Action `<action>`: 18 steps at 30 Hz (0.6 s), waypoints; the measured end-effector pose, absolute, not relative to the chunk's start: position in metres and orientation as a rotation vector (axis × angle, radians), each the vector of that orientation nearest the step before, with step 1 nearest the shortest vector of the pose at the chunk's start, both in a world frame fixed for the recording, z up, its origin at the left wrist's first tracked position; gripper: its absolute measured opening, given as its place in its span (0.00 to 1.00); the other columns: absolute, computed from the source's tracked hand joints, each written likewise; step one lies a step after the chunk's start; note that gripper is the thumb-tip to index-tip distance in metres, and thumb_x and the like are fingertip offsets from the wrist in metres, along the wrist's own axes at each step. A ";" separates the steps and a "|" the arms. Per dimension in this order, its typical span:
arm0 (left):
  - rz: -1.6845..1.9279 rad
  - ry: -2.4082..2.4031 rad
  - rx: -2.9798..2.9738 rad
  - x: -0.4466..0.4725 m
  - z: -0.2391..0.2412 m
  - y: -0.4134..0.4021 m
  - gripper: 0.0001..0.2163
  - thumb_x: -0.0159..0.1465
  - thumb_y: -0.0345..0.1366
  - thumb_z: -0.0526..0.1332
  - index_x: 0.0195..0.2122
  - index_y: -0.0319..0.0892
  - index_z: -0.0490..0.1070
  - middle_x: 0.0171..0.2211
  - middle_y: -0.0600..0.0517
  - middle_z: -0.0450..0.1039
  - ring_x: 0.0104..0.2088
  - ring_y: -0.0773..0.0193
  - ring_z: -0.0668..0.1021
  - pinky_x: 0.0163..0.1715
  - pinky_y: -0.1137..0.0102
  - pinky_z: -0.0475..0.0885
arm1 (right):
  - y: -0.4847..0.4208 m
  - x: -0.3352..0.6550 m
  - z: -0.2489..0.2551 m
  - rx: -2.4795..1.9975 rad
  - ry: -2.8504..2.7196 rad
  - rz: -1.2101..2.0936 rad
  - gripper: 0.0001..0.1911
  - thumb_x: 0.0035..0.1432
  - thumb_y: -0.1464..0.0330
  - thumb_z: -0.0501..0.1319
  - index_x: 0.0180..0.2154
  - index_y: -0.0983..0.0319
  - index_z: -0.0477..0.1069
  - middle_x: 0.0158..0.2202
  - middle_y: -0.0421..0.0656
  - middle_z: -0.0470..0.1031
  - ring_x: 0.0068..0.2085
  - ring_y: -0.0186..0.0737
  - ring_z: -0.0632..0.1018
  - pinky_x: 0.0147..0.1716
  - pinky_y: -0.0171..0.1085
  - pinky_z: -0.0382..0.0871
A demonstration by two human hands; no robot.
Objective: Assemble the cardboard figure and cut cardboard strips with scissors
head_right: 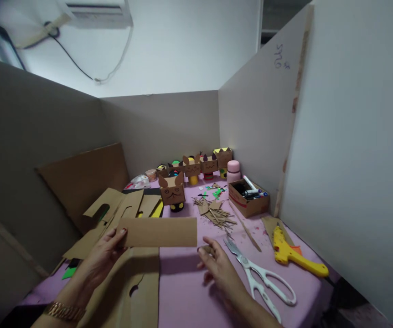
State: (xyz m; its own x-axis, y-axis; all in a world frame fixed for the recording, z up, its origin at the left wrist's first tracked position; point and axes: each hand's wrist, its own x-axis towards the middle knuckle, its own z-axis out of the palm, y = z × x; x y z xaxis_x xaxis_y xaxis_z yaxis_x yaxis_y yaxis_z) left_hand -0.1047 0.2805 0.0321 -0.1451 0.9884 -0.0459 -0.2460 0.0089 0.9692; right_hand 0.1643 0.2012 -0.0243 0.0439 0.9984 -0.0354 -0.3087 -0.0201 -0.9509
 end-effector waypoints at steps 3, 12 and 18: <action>1.343 1.108 0.915 -0.096 0.036 0.257 0.12 0.47 0.29 0.67 0.35 0.38 0.73 0.28 0.53 0.76 0.23 0.71 0.75 0.18 0.80 0.68 | 0.190 0.167 -0.015 -0.991 -1.001 1.298 0.21 0.45 0.53 0.63 0.35 0.63 0.68 0.18 0.34 0.67 0.19 0.30 0.67 0.17 0.29 0.57; 1.631 0.981 0.635 -0.044 0.027 0.205 0.05 0.56 0.25 0.59 0.31 0.41 0.71 0.27 0.57 0.75 0.27 0.74 0.76 0.29 0.81 0.72 | 0.129 0.155 -0.014 -0.922 -0.994 1.353 0.19 0.45 0.57 0.65 0.32 0.65 0.68 0.16 0.33 0.67 0.16 0.26 0.67 0.16 0.26 0.58; 1.287 0.847 0.603 0.021 -0.011 0.142 0.09 0.55 0.38 0.63 0.35 0.40 0.68 0.26 0.52 0.76 0.26 0.66 0.77 0.25 0.74 0.72 | 0.108 0.130 -0.042 -0.830 -0.831 1.384 0.22 0.43 0.58 0.68 0.36 0.65 0.68 0.21 0.37 0.73 0.17 0.27 0.71 0.15 0.24 0.60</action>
